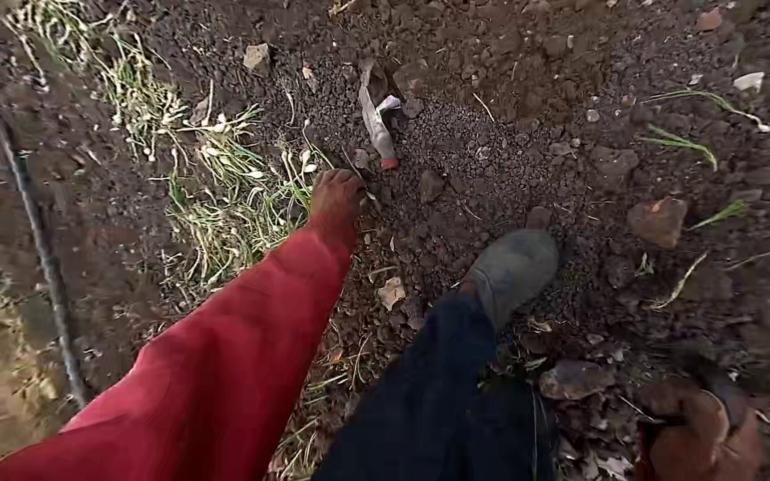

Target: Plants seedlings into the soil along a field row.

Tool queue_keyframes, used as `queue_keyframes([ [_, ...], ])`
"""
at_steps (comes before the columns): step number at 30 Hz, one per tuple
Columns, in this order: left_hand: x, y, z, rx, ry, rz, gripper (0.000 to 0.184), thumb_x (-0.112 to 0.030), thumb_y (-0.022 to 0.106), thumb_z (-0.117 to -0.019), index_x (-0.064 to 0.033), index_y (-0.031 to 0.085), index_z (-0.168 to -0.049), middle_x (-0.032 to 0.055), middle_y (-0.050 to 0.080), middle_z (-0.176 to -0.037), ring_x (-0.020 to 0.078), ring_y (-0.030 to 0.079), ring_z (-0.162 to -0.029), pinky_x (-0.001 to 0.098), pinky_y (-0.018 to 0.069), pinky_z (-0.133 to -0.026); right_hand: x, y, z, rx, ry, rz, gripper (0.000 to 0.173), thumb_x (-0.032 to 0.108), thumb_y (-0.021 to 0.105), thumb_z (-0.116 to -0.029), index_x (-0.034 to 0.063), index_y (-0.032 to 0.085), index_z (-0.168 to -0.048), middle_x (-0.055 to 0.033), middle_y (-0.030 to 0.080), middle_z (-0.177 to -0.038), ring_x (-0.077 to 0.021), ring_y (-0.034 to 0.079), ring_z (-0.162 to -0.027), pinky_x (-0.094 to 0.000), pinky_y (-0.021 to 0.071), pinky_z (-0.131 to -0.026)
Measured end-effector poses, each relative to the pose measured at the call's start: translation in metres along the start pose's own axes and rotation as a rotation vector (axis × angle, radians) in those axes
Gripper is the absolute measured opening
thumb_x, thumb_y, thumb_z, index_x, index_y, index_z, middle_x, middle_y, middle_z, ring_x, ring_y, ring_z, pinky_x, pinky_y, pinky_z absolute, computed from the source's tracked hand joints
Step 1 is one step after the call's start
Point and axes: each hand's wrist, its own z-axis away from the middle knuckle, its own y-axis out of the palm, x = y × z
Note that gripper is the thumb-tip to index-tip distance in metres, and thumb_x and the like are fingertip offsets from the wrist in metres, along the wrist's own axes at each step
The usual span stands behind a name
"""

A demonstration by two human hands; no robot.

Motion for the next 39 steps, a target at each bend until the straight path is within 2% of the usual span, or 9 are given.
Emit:
queue_keyframes([
  [3,-0.013,-0.013,-0.001,-0.109,0.089,0.074,0.022,-0.012,0.061,-0.1013,-0.0002,0.073,-0.115,0.0228,0.069,-0.127,0.0462,0.054,-0.134,0.0653,0.0259,-0.122,-0.009,0.017,-0.016,-0.145,-0.046,0.146,0.051,0.050,0.045,-0.1062,0.0009,0.059,-0.103,0.0023,0.057,-0.064,-0.0108,0.058,-0.051,-0.0338,0.0542,-0.049],
  [7,-0.058,-0.052,0.033,-0.258,0.266,0.241,0.031,-0.017,0.048,-0.1066,0.0036,0.068,-0.118,0.0289,0.068,-0.123,0.0496,0.062,-0.123,0.0664,0.0407,-0.111,0.065,-0.018,-0.021,-0.114,-0.152,-0.071,0.037,0.051,0.049,-0.1053,0.0167,0.060,-0.102,0.0071,0.053,-0.063,-0.0086,0.053,-0.048,-0.0296,0.0501,-0.044],
  [11,-0.153,-0.074,0.060,-0.230,0.562,0.538,0.024,-0.020,0.057,-0.1003,-0.0048,0.076,-0.105,0.0123,0.075,-0.099,0.0217,0.073,-0.088,0.0442,0.0611,-0.082,0.115,-0.047,-0.053,0.025,-0.182,-0.275,0.033,0.051,0.054,-0.1030,0.0205,0.058,-0.091,0.0072,0.050,-0.060,-0.0071,0.048,-0.045,-0.0261,0.0451,-0.041],
  [14,-0.236,-0.078,0.065,0.037,0.767,0.628,0.020,-0.019,0.065,-0.0966,-0.0110,0.080,-0.108,0.0044,0.078,-0.093,0.0147,0.074,-0.084,0.0406,0.0624,-0.080,0.050,0.005,-0.069,-0.034,-0.184,-0.020,0.032,0.048,0.047,-0.1068,0.0184,0.058,-0.099,0.0070,0.050,-0.060,-0.0085,0.050,-0.044,-0.0304,0.0470,-0.040],
  [18,-0.345,-0.089,0.066,0.444,0.868,0.296,0.020,-0.023,0.061,-0.1036,-0.0124,0.077,-0.112,0.0088,0.076,-0.105,0.0283,0.073,-0.098,0.0549,0.0583,-0.086,-0.064,0.057,-0.040,-0.131,0.020,0.090,0.044,0.048,0.043,-0.1067,0.0083,0.061,-0.102,0.0013,0.050,-0.058,-0.0137,0.051,-0.045,-0.0372,0.0475,-0.042],
  [23,-0.423,-0.022,0.094,0.446,1.113,0.015,0.010,-0.008,0.067,-0.0947,-0.0023,0.072,-0.101,0.0175,0.071,-0.104,0.0371,0.068,-0.103,0.0545,0.0560,-0.091,-0.030,0.038,-0.003,-0.207,0.032,-0.066,0.042,0.047,0.044,-0.1069,0.0090,0.060,-0.104,0.0018,0.049,-0.057,-0.0145,0.050,-0.043,-0.0365,0.0480,-0.041],
  [29,-0.393,-0.023,0.099,0.363,1.179,0.044,0.024,-0.014,0.069,-0.0946,-0.0162,0.074,-0.118,0.0082,0.069,-0.122,0.0324,0.057,-0.126,0.0570,0.0383,-0.114,0.030,-0.025,0.058,-0.263,-0.033,-0.080,0.040,0.053,0.047,-0.1050,0.0151,0.059,-0.102,0.0081,0.054,-0.063,-0.0060,0.053,-0.051,-0.0289,0.0495,-0.049],
  [34,-0.322,-0.141,0.077,-0.197,0.938,0.758,0.021,-0.025,0.067,-0.0988,-0.0156,0.079,-0.113,-0.0033,0.075,-0.105,0.0132,0.066,-0.107,0.0339,0.0547,-0.097,-0.043,-0.012,0.052,-0.190,0.141,0.324,0.058,0.052,0.049,-0.1035,-0.0043,0.062,-0.108,-0.0030,0.060,-0.067,-0.0079,0.059,-0.055,-0.0320,0.0547,-0.053],
  [39,-0.250,-0.221,0.056,-0.563,0.631,0.749,0.019,-0.024,0.069,-0.0955,-0.0122,0.077,-0.108,-0.0004,0.075,-0.102,0.0099,0.068,-0.097,0.0329,0.0569,-0.089,0.005,-0.030,0.047,-0.177,0.054,0.289,0.051,0.046,0.049,-0.1044,-0.0027,0.063,-0.104,-0.0004,0.059,-0.063,-0.0069,0.058,-0.051,-0.0300,0.0539,-0.050],
])
